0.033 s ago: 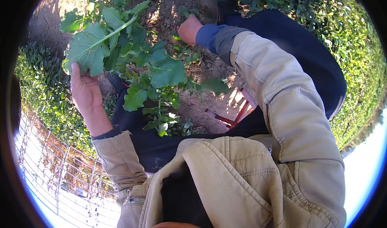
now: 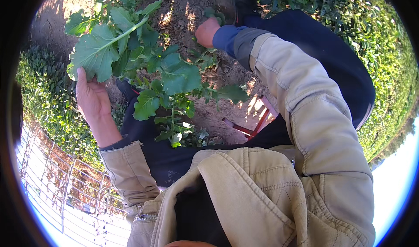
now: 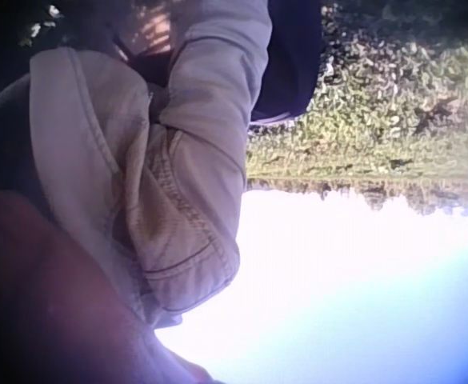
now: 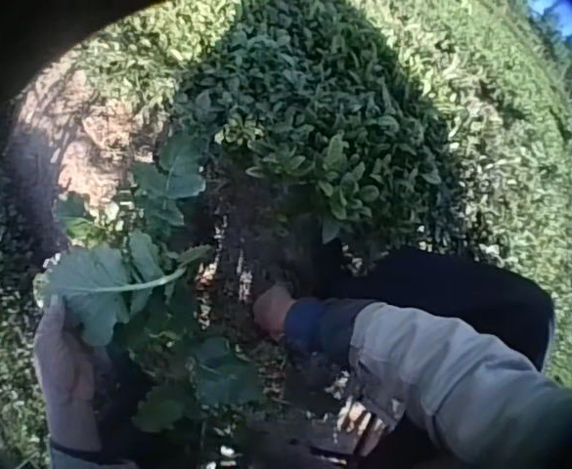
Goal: The person squats beside a leafy green plant in a garden and repeatedly plucks leaves by hand, placing them into a red basket. The person continues this process across multiple plants in the same row.
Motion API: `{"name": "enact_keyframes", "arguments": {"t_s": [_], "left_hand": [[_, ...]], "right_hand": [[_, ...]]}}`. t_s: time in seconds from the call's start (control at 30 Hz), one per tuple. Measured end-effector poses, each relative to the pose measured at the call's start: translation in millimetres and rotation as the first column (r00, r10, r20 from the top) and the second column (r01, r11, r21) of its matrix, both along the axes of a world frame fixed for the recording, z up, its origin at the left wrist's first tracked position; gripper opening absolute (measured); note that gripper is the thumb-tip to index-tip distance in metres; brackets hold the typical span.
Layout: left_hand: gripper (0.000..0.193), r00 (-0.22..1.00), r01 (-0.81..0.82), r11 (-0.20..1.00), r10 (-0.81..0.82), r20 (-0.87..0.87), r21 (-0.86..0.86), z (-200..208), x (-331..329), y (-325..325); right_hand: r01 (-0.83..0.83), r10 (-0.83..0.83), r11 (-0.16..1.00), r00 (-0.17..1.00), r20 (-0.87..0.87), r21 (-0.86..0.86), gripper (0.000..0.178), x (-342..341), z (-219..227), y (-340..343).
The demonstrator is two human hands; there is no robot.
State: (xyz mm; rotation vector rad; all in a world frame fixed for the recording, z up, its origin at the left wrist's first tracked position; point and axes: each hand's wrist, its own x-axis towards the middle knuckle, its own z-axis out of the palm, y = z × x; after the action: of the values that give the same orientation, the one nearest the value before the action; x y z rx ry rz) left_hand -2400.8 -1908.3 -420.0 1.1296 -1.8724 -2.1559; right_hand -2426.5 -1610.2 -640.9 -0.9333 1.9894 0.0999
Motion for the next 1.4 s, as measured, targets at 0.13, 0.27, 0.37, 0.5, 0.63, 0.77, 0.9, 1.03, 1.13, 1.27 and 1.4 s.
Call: {"name": "enact_keyframes", "arguments": {"t_s": [0.13, 0.27, 0.37, 0.5, 0.63, 0.77, 0.9, 1.03, 1.13, 1.27, 1.4], "left_hand": [[0.038, 1.000, 0.014, 1.000, -0.014, -0.016, -0.002, 1.2, -3.2, 2.4], [0.039, 1.000, -0.019, 1.000, 0.019, -0.002, 0.007, 0.8, -1.3, 4.8], [0.042, 1.000, -0.012, 0.998, 0.013, -0.008, 0.054, 2.8, 4.0, 5.8], [0.042, 0.999, -0.037, 0.998, 0.037, -0.004, 0.050, -2.9, 3.9, 7.3], [0.043, 0.999, -0.044, 0.998, 0.044, 0.009, 0.044, -2.7, 11.0, 1.9], [0.043, 1.000, 0.022, 0.998, -0.021, -0.005, 0.053, -0.5, -15.5, 16.2], [0.045, 0.998, -0.062, 0.998, 0.061, -0.011, -0.031, 4.0, 1.3, 0.6], [0.045, 0.999, -0.040, 0.999, 0.040, -0.006, -0.022, 4.3, -10.5, 8.9], [0.047, 1.000, -0.021, 1.000, 0.021, 0.015, -0.012, 4.4, -9.2, 13.2], [0.040, 0.998, -0.061, 0.998, 0.061, -0.013, 0.008, 7.3, -6.3, 11.5], [0.043, 0.998, -0.055, 0.998, 0.055, -0.033, 0.000, 5.9, -2.7, 11.2]], "right_hand": [[0.237, -0.268, 0.945, 0.957, -0.114, -0.225, 0.024, 2.7, -29.0, -2.2], [0.356, -0.558, 0.663, 0.822, -0.117, -0.659, 0.026, 2.9, -47.9, -47.6], [0.387, -0.581, 0.610, 0.812, -0.058, -0.691, 0.028, 3.9, -61.0, -75.6], [0.411, -0.570, 0.634, 0.821, -0.037, -0.655, 0.018, -4.7, -81.4, -80.0], [0.665, -0.804, 0.298, 0.561, 0.194, -0.685, 0.019, -42.2, -83.6, -57.9], [0.723, -0.877, 0.479, 0.369, -0.308, -0.497, 0.034, -82.5, -175.5, 42.5], [0.619, -0.807, 0.389, 0.586, 0.072, -0.683, 0.046, -15.8, -55.9, -40.1], [0.557, -0.606, 0.560, 0.780, 0.155, -0.614, 0.046, 28.5, -57.9, -89.6], [0.544, -0.577, 0.649, 0.808, 0.121, -0.531, 0.032, 23.1, -55.1, -112.2], [0.572, -0.618, 0.656, 0.781, 0.083, -0.493, 0.027, -7.3, -62.1, -80.6], [0.802, -0.936, 0.227, 0.336, 0.102, -0.553, 0.024, -54.8, -67.9, -0.4]]}}
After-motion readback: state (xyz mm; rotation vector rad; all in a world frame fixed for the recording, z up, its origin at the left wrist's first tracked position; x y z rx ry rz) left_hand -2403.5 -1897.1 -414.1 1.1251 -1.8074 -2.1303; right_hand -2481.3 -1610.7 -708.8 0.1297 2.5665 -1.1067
